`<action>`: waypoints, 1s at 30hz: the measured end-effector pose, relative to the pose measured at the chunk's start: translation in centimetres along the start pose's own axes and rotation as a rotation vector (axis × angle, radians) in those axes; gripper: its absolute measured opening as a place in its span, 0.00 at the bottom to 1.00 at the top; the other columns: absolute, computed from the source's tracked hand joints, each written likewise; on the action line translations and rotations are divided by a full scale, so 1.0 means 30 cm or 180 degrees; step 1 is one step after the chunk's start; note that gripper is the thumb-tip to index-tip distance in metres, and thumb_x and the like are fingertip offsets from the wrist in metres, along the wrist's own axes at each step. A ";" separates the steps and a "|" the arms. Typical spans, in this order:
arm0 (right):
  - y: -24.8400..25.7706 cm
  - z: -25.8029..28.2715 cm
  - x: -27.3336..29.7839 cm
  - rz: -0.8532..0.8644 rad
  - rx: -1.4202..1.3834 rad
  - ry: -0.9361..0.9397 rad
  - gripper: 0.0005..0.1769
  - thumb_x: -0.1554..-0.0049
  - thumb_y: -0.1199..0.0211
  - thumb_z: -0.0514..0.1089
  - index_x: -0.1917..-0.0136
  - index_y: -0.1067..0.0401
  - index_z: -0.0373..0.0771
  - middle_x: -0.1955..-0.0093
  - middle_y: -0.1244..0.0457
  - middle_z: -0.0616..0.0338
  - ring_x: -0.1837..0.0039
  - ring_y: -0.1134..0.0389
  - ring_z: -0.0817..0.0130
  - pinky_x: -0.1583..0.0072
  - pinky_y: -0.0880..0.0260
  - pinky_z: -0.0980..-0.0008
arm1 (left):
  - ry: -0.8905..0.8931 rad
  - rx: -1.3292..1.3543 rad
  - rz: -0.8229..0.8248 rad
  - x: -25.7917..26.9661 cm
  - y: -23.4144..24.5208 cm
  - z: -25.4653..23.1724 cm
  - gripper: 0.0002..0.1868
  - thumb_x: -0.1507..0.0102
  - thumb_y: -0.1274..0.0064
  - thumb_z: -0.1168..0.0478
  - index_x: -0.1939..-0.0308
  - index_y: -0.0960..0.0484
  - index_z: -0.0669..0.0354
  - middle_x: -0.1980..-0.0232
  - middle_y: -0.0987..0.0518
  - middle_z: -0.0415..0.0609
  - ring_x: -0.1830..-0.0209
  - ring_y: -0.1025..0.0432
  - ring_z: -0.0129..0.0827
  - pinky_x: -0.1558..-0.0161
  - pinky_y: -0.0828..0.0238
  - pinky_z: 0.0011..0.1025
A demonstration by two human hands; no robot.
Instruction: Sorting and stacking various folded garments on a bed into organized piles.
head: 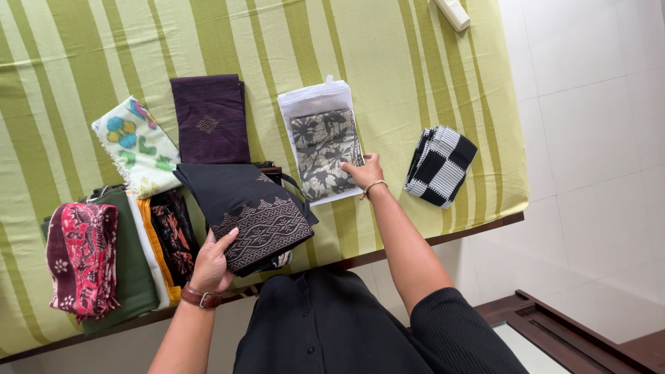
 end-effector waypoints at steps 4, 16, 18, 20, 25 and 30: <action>-0.035 -0.102 -0.186 0.0155 0.0295 0.0504 0.36 0.53 0.28 0.63 0.38 0.32 0.45 0.38 0.32 0.43 0.30 0.34 0.45 0.31 0.33 0.50 | 0.0041 0.0018 0.0027 0.138 -0.237 -0.169 0.24 0.32 0.52 0.66 0.31 0.28 0.47 0.49 0.19 0.60 0.55 0.21 0.50 0.60 0.20 0.52; 0.533 -0.031 0.043 0.0231 -0.1897 0.1818 0.26 0.40 0.30 0.44 0.30 0.32 0.45 0.39 0.32 0.54 0.39 0.32 0.62 0.33 0.32 0.56 | 0.0113 -0.0122 0.0010 -0.006 -0.107 -0.009 0.22 0.32 0.51 0.66 0.33 0.27 0.48 0.49 0.19 0.61 0.56 0.21 0.52 0.59 0.20 0.54; 0.578 -0.115 -0.013 -0.0401 -0.2605 0.1488 0.28 0.42 0.28 0.41 0.30 0.31 0.49 0.40 0.32 0.59 0.41 0.29 0.65 0.39 0.25 0.59 | 0.0118 -0.0072 0.0096 0.063 -0.215 -0.069 0.19 0.33 0.50 0.66 0.37 0.25 0.50 0.51 0.18 0.61 0.58 0.20 0.50 0.61 0.20 0.52; 0.558 -0.304 -0.145 -0.0597 -0.2278 0.1164 0.30 0.40 0.28 0.45 0.27 0.34 0.44 0.34 0.36 0.48 0.34 0.34 0.54 0.35 0.30 0.53 | 0.0122 -0.0078 0.0133 0.135 -0.338 -0.146 0.19 0.33 0.50 0.66 0.37 0.24 0.52 0.52 0.18 0.62 0.59 0.20 0.51 0.61 0.20 0.52; 0.378 -0.621 -0.406 -0.1340 -0.0824 0.0050 0.45 0.50 0.21 0.66 0.28 0.34 0.48 0.31 0.36 0.51 0.27 0.37 0.60 0.26 0.39 0.58 | 0.0176 0.0006 0.0133 0.189 -0.476 -0.191 0.20 0.34 0.50 0.67 0.37 0.24 0.54 0.51 0.19 0.65 0.57 0.21 0.55 0.59 0.20 0.56; 0.123 -0.422 -0.199 -0.3075 -0.0272 0.2232 0.35 0.44 0.24 0.47 0.32 0.35 0.28 0.38 0.38 0.32 0.34 0.37 0.36 0.30 0.42 0.46 | 0.0263 0.0183 0.0426 0.169 -0.463 -0.116 0.20 0.35 0.51 0.70 0.38 0.23 0.57 0.54 0.18 0.67 0.58 0.20 0.56 0.60 0.20 0.56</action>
Point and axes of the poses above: each hand's wrist, its own x-axis away from the middle knuckle, its own y-axis out of the back of the hand, z = x × y, the point moved 1 cm from there along -x, towards the middle knuckle
